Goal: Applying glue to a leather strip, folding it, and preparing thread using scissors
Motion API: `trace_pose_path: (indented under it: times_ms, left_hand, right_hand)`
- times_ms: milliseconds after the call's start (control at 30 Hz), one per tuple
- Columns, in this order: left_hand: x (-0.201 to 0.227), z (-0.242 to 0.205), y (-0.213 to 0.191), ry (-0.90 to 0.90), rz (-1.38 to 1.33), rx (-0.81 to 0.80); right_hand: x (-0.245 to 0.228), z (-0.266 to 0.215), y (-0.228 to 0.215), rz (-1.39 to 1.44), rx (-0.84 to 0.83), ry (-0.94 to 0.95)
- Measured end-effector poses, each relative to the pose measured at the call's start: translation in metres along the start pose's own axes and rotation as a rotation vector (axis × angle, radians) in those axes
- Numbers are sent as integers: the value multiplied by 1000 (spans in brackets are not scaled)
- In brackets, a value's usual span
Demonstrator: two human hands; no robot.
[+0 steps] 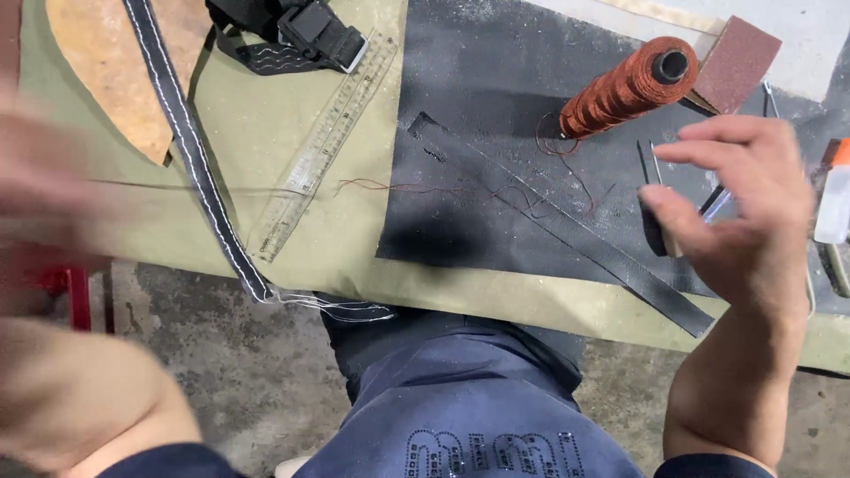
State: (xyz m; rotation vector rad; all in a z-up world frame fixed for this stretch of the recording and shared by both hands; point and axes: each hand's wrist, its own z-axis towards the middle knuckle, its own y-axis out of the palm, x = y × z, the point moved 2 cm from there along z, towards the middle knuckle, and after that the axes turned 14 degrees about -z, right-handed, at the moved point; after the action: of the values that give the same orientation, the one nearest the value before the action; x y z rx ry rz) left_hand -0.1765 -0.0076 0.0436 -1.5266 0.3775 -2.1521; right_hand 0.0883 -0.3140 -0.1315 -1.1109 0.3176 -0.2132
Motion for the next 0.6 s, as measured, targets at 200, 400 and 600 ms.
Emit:
trace_pose_path:
  times_ms: [200,400,600]
  left_hand:
    - [-51,39,114,140,-199,-6]
    - [-79,49,175,30,-484,-33]
    - [-95,49,190,-116,-866,-64]
  right_hand:
    - [-84,37,-43,627,-94,306]
    - [-72,27,-5,846,-13,77]
    - [-73,17,-1,809,38,171]
